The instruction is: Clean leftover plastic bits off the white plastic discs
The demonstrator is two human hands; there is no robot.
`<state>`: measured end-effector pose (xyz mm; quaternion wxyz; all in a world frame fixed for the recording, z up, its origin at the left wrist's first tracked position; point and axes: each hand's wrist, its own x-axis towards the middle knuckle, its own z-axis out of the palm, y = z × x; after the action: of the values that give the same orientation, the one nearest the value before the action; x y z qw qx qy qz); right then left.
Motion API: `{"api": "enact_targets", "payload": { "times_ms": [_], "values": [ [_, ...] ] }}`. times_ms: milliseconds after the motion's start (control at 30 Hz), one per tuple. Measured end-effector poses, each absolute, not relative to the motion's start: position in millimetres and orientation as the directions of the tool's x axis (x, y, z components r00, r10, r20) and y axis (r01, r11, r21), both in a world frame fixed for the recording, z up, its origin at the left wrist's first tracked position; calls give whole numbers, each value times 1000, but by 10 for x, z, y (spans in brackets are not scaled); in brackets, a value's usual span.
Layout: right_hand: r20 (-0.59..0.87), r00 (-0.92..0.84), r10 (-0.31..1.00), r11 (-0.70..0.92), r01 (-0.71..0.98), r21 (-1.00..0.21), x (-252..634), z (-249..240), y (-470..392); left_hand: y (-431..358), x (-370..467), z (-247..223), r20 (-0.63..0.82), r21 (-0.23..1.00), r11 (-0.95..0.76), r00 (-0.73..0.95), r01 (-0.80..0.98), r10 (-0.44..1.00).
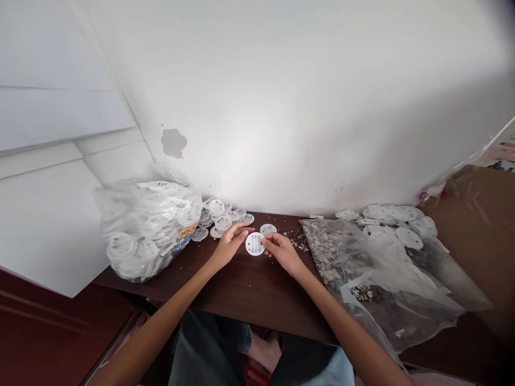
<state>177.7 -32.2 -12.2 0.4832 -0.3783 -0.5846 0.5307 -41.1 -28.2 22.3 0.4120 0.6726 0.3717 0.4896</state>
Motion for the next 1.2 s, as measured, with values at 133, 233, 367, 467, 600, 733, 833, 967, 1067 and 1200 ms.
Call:
{"api": "enact_targets", "payload": {
  "times_ms": [133, 233, 367, 467, 600, 733, 833, 967, 1067, 1200],
  "values": [
    [180, -179, 967, 165, -98, -981, 1833, -57, -278, -263, -214, 135, 190, 982, -182, 231, -57, 954],
    [186, -150, 971, 171, -110, -979, 1848, -25, -280, -255, -142, 73, 159, 983, -137, 199, -120, 967],
    [175, -124, 977, 160, -128, -979, 1832, -25, -296, -253, -154, 56, 142, 977, -111, 165, -181, 976],
    [167, -126, 978, 150, -128, -980, 1813, -43, -303, -270, -187, 73, 132, 979, -106, 143, -176, 981],
    [155, -159, 975, 140, -102, -985, 1810, -64, -298, -311, -187, 103, 118, 978, -91, 139, -187, 983],
    [170, -190, 967, 155, -92, -984, 1823, -90, -286, -346, -167, 110, 119, 969, -83, 148, -231, 982],
    [188, -192, 963, 172, -101, -980, 1825, -107, -290, -376, -193, 109, 119, 969, -73, 189, -237, 975],
    [148, -290, 946, 99, -177, -979, 1802, -65, -352, -467, -282, 193, 227, 973, -212, 247, -88, 942],
    [116, -393, 912, 19, -241, -970, 1774, 3, -439, -583, -339, 337, 372, 908, -414, 340, 58, 864],
    [107, -476, 873, -7, -232, -973, 1747, 38, -537, -720, -367, 461, 408, 794, -565, 493, 224, 769]
  ]
}}
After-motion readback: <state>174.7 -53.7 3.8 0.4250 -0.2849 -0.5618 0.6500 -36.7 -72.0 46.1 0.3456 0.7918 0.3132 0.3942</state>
